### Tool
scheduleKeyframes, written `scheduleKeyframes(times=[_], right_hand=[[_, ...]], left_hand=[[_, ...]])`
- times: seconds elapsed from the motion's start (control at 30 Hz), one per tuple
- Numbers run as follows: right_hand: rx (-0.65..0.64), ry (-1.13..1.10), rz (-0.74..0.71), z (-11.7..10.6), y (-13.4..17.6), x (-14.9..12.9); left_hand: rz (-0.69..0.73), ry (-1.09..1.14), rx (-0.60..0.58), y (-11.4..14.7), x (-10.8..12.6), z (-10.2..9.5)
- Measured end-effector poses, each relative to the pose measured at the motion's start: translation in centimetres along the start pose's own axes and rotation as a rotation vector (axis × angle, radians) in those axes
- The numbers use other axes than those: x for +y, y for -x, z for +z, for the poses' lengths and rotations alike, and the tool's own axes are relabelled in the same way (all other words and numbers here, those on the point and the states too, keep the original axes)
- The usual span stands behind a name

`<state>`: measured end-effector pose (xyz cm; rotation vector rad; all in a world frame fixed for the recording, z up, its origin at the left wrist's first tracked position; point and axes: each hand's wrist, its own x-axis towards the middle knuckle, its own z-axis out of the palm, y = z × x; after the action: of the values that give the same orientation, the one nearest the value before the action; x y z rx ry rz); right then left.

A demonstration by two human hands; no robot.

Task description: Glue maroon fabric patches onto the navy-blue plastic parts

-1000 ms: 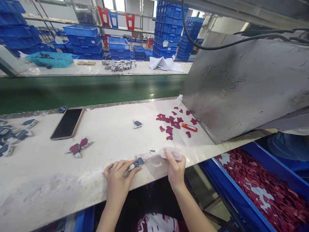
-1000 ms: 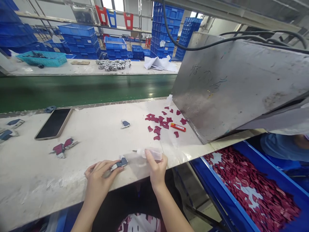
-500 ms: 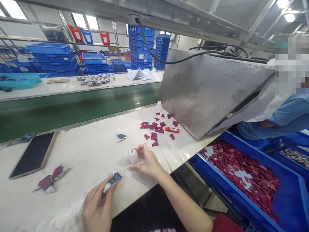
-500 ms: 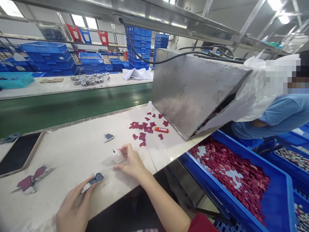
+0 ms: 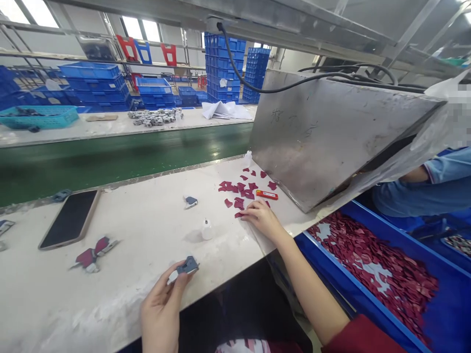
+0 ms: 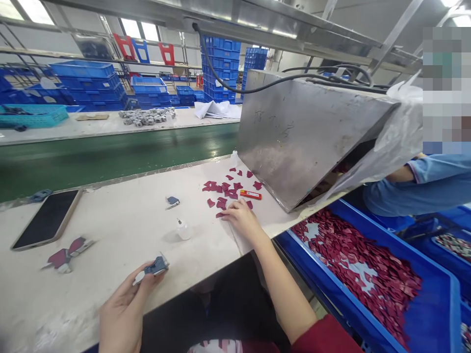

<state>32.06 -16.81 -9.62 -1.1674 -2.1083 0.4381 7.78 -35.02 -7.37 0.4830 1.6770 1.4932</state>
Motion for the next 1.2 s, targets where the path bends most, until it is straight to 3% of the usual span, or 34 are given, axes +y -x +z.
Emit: scheduleKeyframes(times=[0.13,0.23,0.33,0.4,0.5,0.57,0.73,0.9,1.2], right_hand=[[0.062,-0.081,0.047,0.4,0.5,-0.9],[0.085,-0.207,0.113,0.6,2.2,-3.5],[0.022,-0.395,0.163,0.9,4.5,-7.9],[-0.045,-0.665,0.238,1.1,5.9,-10.6],[-0.102,-0.869,0.338,1.6,6.9,-13.0],[-0.1,-0.954,0.395,1.9,7.0,-13.3],[0.054,-0.985,0.451,1.9,6.8,-13.0],[-0.045,-1.005,0.497,2.3,7.1,-13.9],[-0.056,-0.988,0.587,2.8,7.0,-14.5]], left_hand=[[-0.011,0.07,-0.071,1.4,0.3,1.0],[-0.01,0.036,-0.088,1.5,-0.3,1.0],[0.001,-0.007,-0.101,1.4,-0.8,1.0],[0.024,-0.007,-0.115,1.5,-0.9,1.3],[0.062,0.006,-0.138,2.0,-0.5,1.8],[0.073,0.002,-0.145,2.4,-0.2,2.1],[0.061,-0.003,-0.144,2.8,0.3,2.2],[0.057,-0.023,-0.171,3.2,0.6,2.2],[0.098,-0.123,-0.173,3.6,1.0,1.9]])
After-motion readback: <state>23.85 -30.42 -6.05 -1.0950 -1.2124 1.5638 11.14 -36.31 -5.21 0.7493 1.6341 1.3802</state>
